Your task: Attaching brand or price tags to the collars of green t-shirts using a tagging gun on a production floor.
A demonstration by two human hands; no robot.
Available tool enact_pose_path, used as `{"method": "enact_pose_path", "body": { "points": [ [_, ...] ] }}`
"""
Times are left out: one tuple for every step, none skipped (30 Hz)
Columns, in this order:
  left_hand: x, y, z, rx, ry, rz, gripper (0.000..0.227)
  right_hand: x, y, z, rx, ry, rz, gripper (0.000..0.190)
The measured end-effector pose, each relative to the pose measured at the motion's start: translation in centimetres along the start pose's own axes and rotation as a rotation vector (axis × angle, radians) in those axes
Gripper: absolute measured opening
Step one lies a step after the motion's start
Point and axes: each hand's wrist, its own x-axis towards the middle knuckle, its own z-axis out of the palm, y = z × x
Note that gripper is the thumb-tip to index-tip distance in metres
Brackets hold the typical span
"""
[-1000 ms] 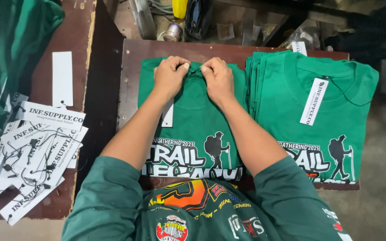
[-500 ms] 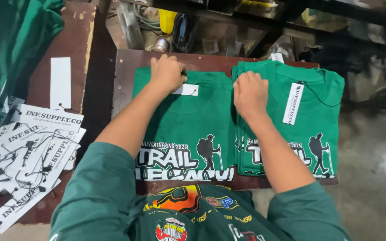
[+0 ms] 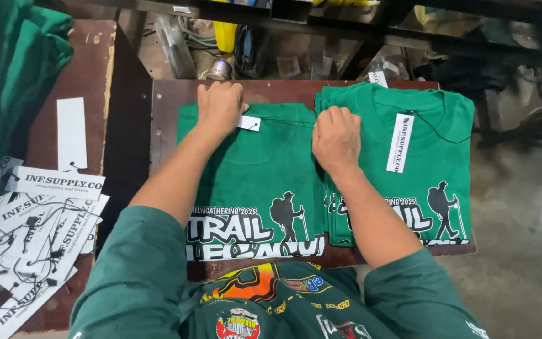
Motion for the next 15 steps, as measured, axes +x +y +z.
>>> {"method": "enact_pose_path", "body": {
  "points": [
    [0.0,0.0,0.3,0.000,-0.002,0.002,0.027,0.0,-0.1,0.0,0.000,0.000,0.003,0.017],
    [0.0,0.0,0.5,0.017,0.044,0.006,0.029,0.0,-0.1,0.0,-0.026,0.002,-0.010,0.017],
    [-0.2,-0.1,0.7,0.034,0.089,0.007,0.032,0.0,-0.3,-0.1,-0.049,0.005,-0.025,0.018],
    [0.1,0.0,0.8,0.035,0.087,0.007,0.032,0.0,-0.3,0.0,-0.048,0.004,-0.023,0.018],
    [0.1,0.1,0.9,0.076,0.206,0.018,0.029,0.0,-0.4,0.1,-0.062,0.000,-0.032,0.017],
    [0.1,0.1,1.0,0.117,0.326,0.030,0.026,0.0,-0.5,0.1,-0.076,-0.004,-0.040,0.017],
    [0.1,0.8,-0.5,0.120,0.330,0.030,0.026,0.1,-0.5,0.2,-0.076,0.001,-0.041,0.017],
    [0.1,1.6,-2.0,0.091,0.393,-0.019,0.035,0.2,-0.4,0.3,-0.074,0.008,-0.042,0.017],
    [-0.2,2.5,-3.4,0.058,0.451,-0.069,0.045,0.1,-0.4,0.3,-0.071,0.010,-0.040,0.017],
    [-1.3,3.8,-4.2,0.059,0.450,-0.070,0.045,0.0,-0.4,0.3,-0.070,0.009,-0.041,0.017],
    [-2.2,5.0,-4.9,-0.007,0.429,-0.107,0.045,0.0,-0.4,0.4,-0.070,-0.002,-0.046,0.017],
    [-3.2,6.3,-5.7,-0.073,0.407,-0.143,0.046,-0.1,-0.3,0.5,-0.070,-0.013,-0.051,0.016],
    [-5.0,7.7,-6.2,-0.074,0.409,-0.140,0.046,0.0,-0.3,0.5,-0.072,-0.011,-0.051,0.016],
    [-6.8,9.1,-6.8,-0.150,0.319,-0.104,0.040,0.1,-0.4,0.5,-0.072,-0.012,-0.044,0.016],
    [-8.6,10.4,-7.4,-0.225,0.228,-0.064,0.035,0.1,-0.4,0.5,-0.074,-0.013,-0.035,0.016]
  ]
}}
